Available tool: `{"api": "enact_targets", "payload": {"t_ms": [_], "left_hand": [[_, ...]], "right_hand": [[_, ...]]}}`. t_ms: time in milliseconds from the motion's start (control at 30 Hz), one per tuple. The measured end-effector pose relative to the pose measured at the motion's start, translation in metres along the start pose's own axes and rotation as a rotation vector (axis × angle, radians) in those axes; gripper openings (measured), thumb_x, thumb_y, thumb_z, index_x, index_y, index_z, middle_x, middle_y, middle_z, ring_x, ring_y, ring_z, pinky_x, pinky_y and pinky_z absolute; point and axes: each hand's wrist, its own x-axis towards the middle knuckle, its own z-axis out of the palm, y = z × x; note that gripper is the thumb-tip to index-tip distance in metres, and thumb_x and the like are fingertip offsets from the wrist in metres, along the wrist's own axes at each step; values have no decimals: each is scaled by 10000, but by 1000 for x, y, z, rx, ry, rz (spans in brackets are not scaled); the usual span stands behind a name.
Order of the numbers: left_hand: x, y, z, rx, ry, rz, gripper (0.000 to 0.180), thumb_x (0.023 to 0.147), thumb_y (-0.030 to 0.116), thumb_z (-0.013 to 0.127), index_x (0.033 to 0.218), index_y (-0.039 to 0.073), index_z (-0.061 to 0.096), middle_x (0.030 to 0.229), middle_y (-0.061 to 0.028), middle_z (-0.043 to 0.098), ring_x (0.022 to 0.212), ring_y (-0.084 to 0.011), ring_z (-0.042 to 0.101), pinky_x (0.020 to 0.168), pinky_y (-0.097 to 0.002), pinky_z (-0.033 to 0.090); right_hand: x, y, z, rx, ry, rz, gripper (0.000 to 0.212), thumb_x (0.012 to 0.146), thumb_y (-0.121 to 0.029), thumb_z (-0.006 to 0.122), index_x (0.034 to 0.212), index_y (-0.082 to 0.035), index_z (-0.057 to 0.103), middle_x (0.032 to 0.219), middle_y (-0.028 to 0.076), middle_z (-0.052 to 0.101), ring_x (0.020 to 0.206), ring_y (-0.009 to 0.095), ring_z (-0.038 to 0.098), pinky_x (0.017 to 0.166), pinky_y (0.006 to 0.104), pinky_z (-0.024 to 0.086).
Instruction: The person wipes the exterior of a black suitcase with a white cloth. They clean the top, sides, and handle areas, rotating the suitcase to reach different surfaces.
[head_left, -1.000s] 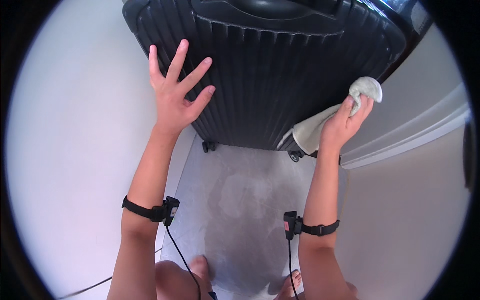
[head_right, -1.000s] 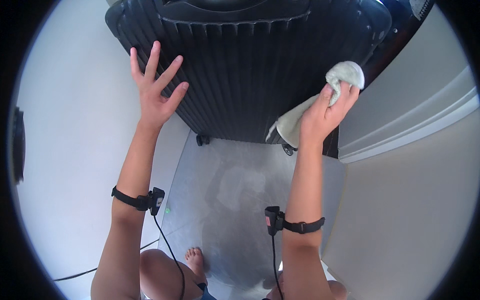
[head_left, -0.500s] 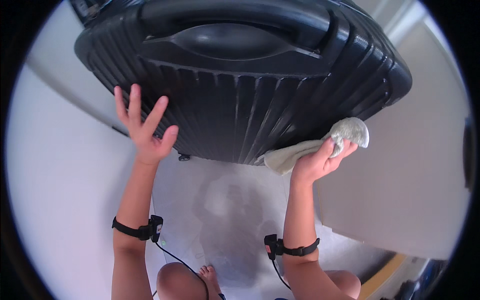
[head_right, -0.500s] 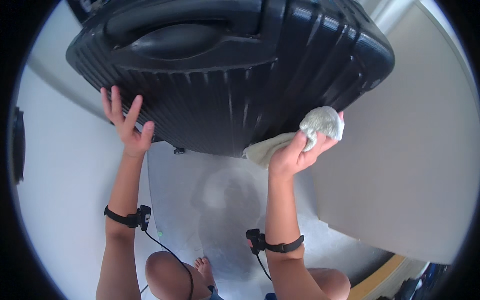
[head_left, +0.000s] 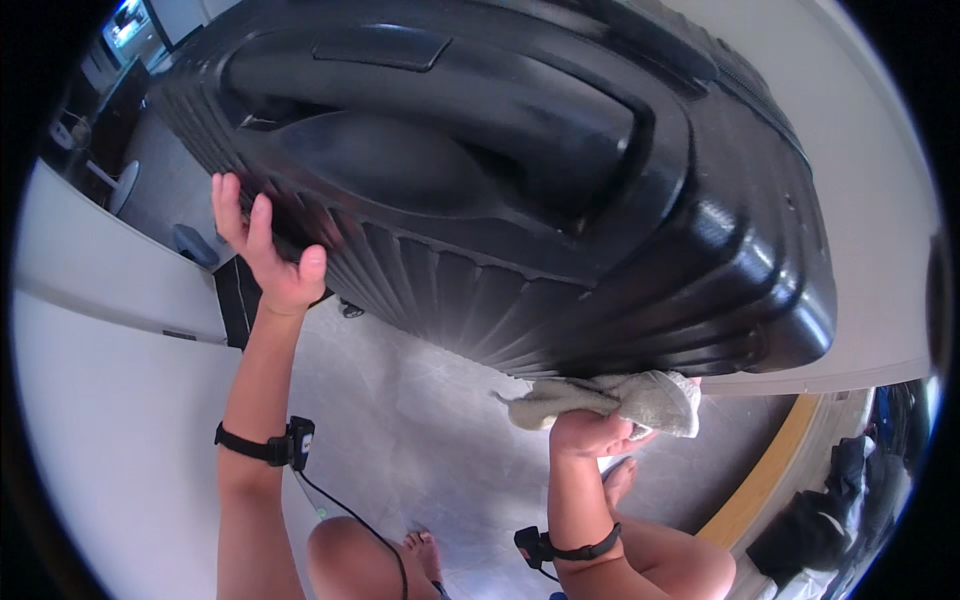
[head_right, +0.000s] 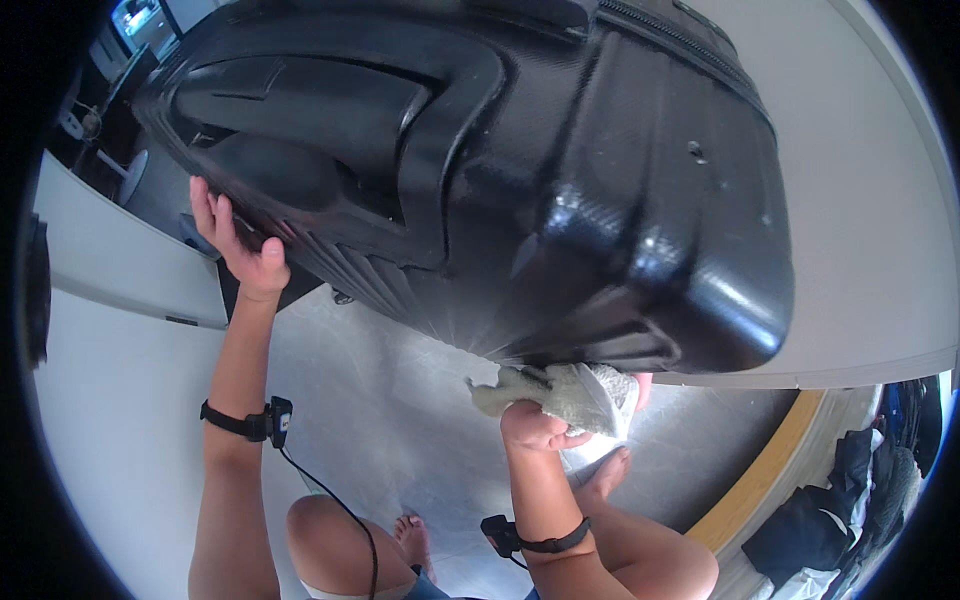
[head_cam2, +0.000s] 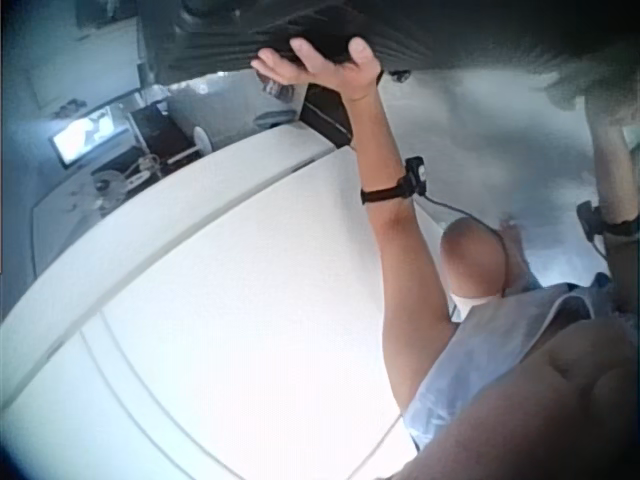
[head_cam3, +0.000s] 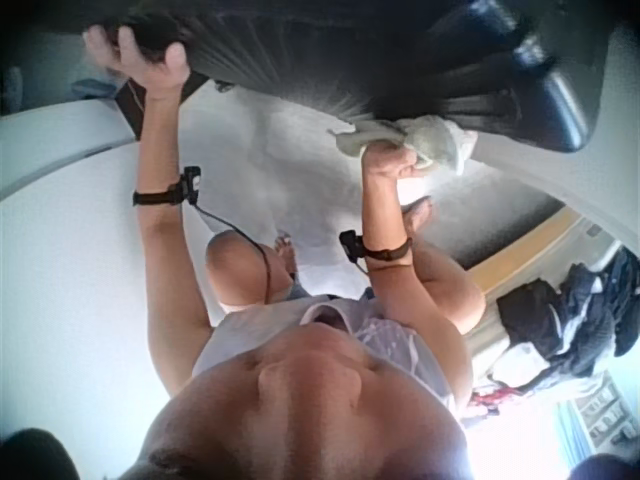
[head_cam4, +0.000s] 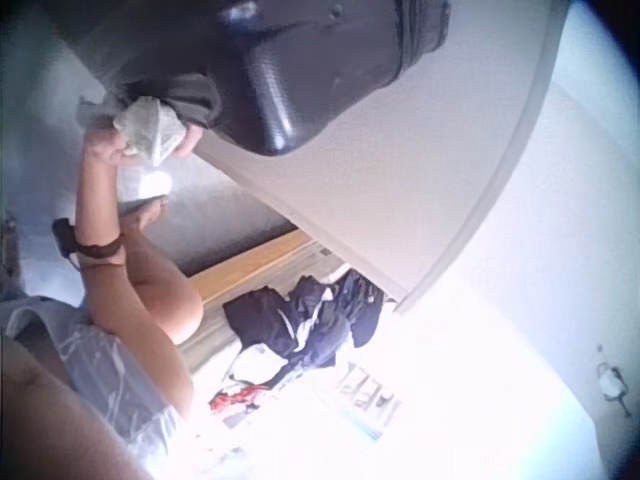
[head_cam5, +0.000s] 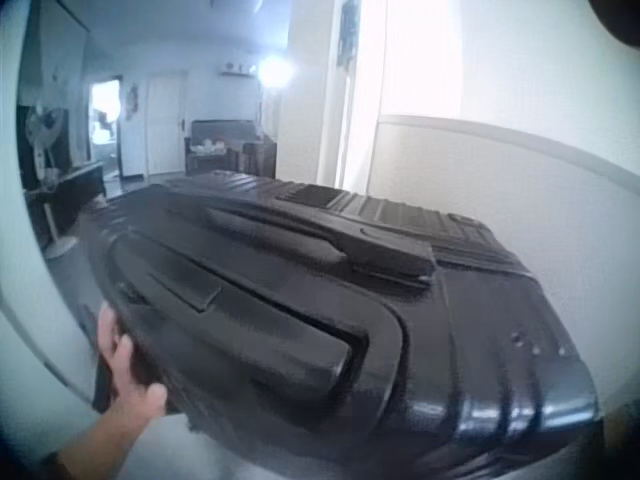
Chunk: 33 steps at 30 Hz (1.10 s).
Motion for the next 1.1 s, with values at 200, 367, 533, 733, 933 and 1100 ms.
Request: {"api": "enact_targets", "payload": {"t_ms": [200,367,533,733,933,1100], "left_hand": [[-6,10,9,-16,-41,5,727,989,482,566,1565,93,354,1626,-307,206,1490,-513,237,1191,-659,175],[-22,58,17,-167,-148,117,670,951,501,601,1525,208,420,1610,-238,321,1502,-507,261,1149,-785,74],[-39,90,-26,-615,-600,-3,648,807,422,746,1383,177,575,1447,-104,539,1375,-358,497,1132,-696,228],[-43,86,-32,-689,-340,-504,554,689,227,831,1201,96,664,1144,-111,701,1033,-365,682,890,-450,534],[-28,57,-26,-302,-185,-312,313,650,244,820,898,77,726,1065,-90,709,994,-318,685,849,-425,534],[-11,38,-37,-53,-155,-61,356,513,339,812,662,107,586,878,-7,644,803,-232,595,676,-365,430]], "right_hand": [[8,-20,15,-24,-66,99,771,961,-505,528,1489,35,374,1473,167,438,1327,281,493,1112,419,416],[23,-66,17,-49,-546,-220,667,923,-470,659,1378,-49,412,1275,84,517,1199,217,535,1003,370,446],[2,-67,94,206,-1064,-386,433,848,-196,756,1236,-48,633,1105,132,638,960,267,633,829,350,506],[3,-78,166,325,-1154,-531,427,709,31,754,1135,8,739,1142,180,669,960,254,672,789,318,542],[18,-89,170,369,-1163,-551,395,730,-32,800,1115,19,724,1142,188,683,1017,315,678,854,371,567],[52,-98,170,350,-1213,-803,274,799,-60,739,1061,18,727,1111,230,699,1075,401,668,934,461,553]]}}
